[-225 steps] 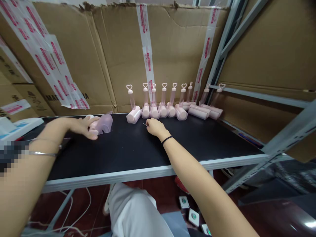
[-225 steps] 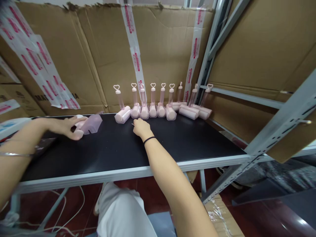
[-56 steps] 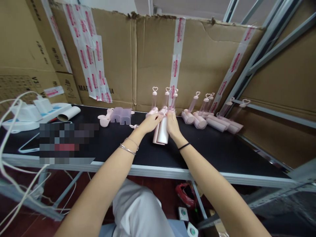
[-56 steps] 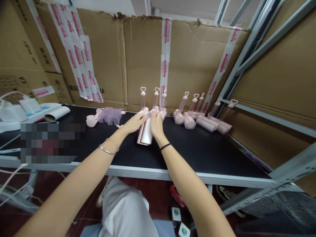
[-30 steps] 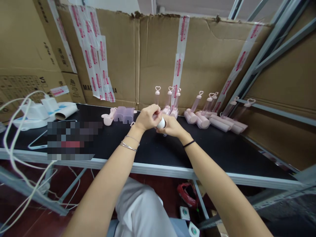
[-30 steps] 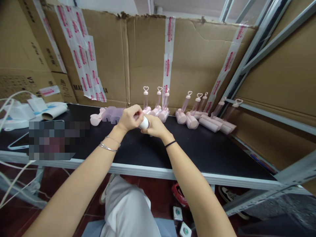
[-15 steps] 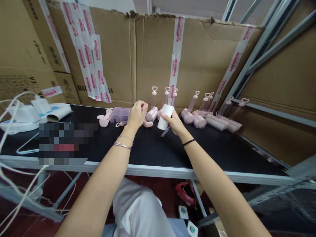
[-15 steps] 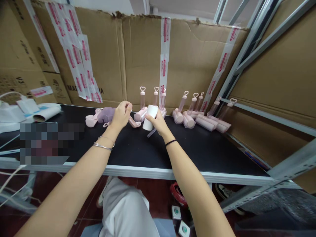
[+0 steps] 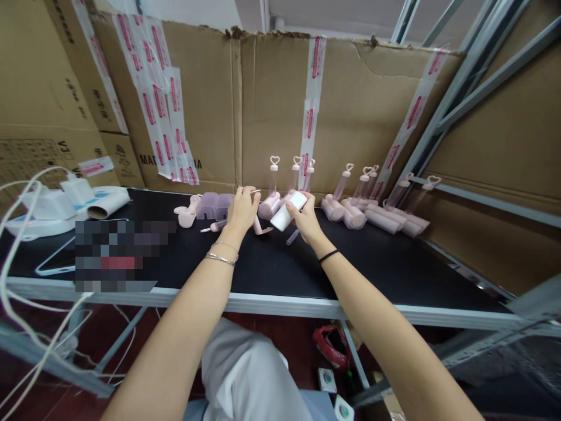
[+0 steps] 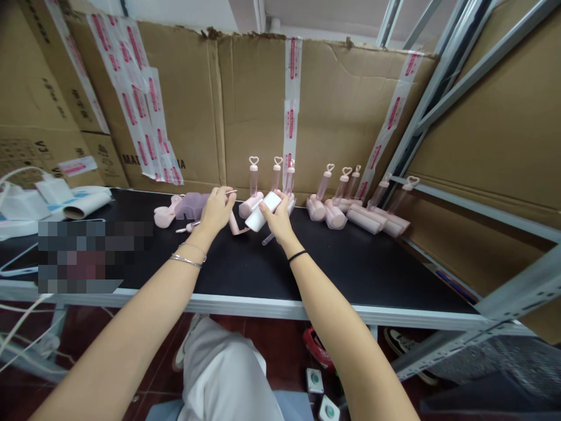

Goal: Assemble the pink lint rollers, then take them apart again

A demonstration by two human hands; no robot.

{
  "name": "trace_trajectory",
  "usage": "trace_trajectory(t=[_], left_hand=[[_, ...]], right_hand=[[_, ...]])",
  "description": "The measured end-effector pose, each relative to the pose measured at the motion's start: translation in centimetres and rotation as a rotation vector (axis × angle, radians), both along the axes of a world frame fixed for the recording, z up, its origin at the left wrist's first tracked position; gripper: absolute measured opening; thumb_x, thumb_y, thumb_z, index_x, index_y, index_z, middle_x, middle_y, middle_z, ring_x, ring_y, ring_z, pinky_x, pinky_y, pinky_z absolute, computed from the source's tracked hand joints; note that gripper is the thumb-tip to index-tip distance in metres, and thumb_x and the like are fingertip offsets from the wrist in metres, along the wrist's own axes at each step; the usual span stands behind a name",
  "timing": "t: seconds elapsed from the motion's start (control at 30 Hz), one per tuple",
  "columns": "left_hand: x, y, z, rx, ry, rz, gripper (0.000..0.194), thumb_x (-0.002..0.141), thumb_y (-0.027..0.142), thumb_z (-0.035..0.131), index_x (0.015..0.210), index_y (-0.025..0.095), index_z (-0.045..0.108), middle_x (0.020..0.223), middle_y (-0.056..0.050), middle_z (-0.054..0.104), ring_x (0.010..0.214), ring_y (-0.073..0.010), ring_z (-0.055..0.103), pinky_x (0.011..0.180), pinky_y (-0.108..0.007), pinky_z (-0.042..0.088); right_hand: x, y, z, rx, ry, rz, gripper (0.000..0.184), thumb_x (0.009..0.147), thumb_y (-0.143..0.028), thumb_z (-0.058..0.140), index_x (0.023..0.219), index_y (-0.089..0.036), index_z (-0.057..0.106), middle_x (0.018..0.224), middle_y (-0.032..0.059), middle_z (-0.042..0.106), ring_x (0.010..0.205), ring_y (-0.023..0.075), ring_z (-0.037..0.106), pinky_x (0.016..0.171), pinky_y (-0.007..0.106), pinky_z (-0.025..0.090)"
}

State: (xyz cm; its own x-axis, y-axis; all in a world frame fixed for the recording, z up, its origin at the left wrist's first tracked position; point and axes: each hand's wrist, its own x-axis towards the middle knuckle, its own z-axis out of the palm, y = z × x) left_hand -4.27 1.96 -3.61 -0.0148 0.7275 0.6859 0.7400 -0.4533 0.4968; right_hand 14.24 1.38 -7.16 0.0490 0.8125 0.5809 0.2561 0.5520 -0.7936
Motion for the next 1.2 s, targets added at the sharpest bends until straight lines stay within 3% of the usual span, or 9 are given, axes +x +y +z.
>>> trace_trajectory(t=[0.1, 0.17, 0.27, 0.33, 0.5, 0.67, 0.87, 1.03, 1.2], left_hand=[[0.8, -0.3, 0.0, 0.088, 0.051, -0.059, 0.039, 0.094, 0.037, 0.046, 0.118, 0.011, 0.063, 0.138, -0.019, 0.052, 0.133, -0.0323, 0.041, 0.114, -0.048, 0.029], [1.7, -0.6, -0.1, 0.133, 0.065, -0.279, 0.049, 0.092, 0.044, 0.050, 0.129, 0.013, 0.056, 0.145, -0.019, 0.046, 0.139, -0.0320, 0.035, 0.117, -0.049, 0.024], [2.8, -0.8, -0.5, -0.016, -0.002, -0.635, 0.085, 0.083, 0.045, 0.065, 0.151, 0.016, 0.025, 0.142, -0.021, 0.049, 0.128, -0.0296, 0.049, 0.110, -0.047, 0.036], [3.1, -0.7, -0.9, -0.112, -0.078, -0.707, 0.100, 0.078, 0.038, 0.070, 0.155, 0.017, 0.009, 0.136, -0.021, 0.054, 0.114, -0.0262, 0.060, 0.102, -0.045, 0.043], [3.2, -0.9, -1.4, -0.261, -0.064, -0.638, 0.097, 0.082, 0.031, 0.064, 0.156, 0.017, 0.003, 0.133, -0.021, 0.057, 0.099, -0.0215, 0.066, 0.097, -0.043, 0.047], [4.1, -2.1, -1.2, -0.390, 0.192, -0.490, 0.105, 0.074, 0.034, 0.073, 0.155, 0.012, 0.010, 0.139, -0.025, 0.053, 0.130, -0.0347, 0.052, 0.107, -0.046, 0.039], [4.4, -2.2, -0.8, -0.592, 0.248, -0.332, 0.106, 0.067, 0.020, 0.070, 0.155, 0.012, 0.012, 0.118, -0.021, 0.067, 0.097, -0.0315, 0.069, 0.084, -0.041, 0.052], [4.4, -0.7, -1.3, -0.455, -0.070, -0.381, 0.099, 0.061, 0.012, 0.070, 0.150, 0.012, 0.027, 0.140, -0.021, 0.052, 0.119, -0.0296, 0.058, 0.098, -0.039, 0.047], [4.2, -0.3, -1.3, -0.298, -0.251, -0.398, 0.075, 0.062, 0.017, 0.072, 0.132, 0.011, 0.047, 0.135, -0.018, 0.054, 0.123, -0.0284, 0.053, 0.106, -0.043, 0.040]], right_hand=[[-0.6, -0.3, 0.1, -0.054, 0.083, -0.004, 0.058, 0.081, -0.052, 0.056, 0.124, -0.026, 0.027, 0.120, 0.0115, 0.051, 0.101, 0.0215, 0.058, 0.074, 0.032, 0.054], [-0.8, -0.3, 0.2, -0.051, 0.081, -0.004, 0.058, 0.080, -0.054, 0.058, 0.122, -0.026, 0.028, 0.118, 0.0115, 0.053, 0.101, 0.0213, 0.059, 0.073, 0.031, 0.053], [-0.5, -0.4, 0.7, -0.069, 0.073, 0.039, 0.054, 0.083, -0.056, 0.055, 0.120, -0.026, 0.029, 0.118, 0.0113, 0.056, 0.098, 0.0202, 0.062, 0.072, 0.031, 0.054], [0.2, -0.7, 1.2, -0.125, 0.024, 0.021, 0.041, 0.090, -0.055, 0.043, 0.116, -0.026, 0.034, 0.112, 0.0095, 0.059, 0.092, 0.0185, 0.064, 0.070, 0.030, 0.053], [1.9, -1.7, 1.7, -0.316, -0.431, -0.346, 0.023, 0.095, -0.029, 0.036, 0.105, -0.019, 0.054, 0.089, 0.0095, 0.065, 0.074, 0.0200, 0.063, 0.068, 0.032, 0.051], [1.5, -1.9, 0.7, -0.296, -0.779, -0.220, 0.036, 0.089, -0.013, 0.042, 0.120, -0.019, 0.058, 0.098, 0.0080, 0.071, 0.087, 0.0198, 0.066, 0.080, 0.028, 0.049], [0.9, -2.0, 0.8, -0.436, -0.919, -0.461, 0.041, 0.090, -0.028, 0.048, 0.127, -0.014, 0.056, 0.122, 0.0206, 0.063, 0.110, 0.0319, 0.063, 0.090, 0.042, 0.049], [0.9, -2.2, 1.1, -0.512, -0.944, -0.448, 0.027, 0.087, -0.024, 0.049, 0.107, -0.016, 0.067, 0.114, 0.0226, 0.065, 0.106, 0.0343, 0.065, 0.086, 0.045, 0.050], [1.8, -2.0, 0.9, -0.503, -0.915, -0.457, 0.024, 0.081, -0.025, 0.063, 0.102, -0.014, 0.063, 0.101, 0.0213, 0.067, 0.095, 0.0321, 0.066, 0.080, 0.042, 0.050]])
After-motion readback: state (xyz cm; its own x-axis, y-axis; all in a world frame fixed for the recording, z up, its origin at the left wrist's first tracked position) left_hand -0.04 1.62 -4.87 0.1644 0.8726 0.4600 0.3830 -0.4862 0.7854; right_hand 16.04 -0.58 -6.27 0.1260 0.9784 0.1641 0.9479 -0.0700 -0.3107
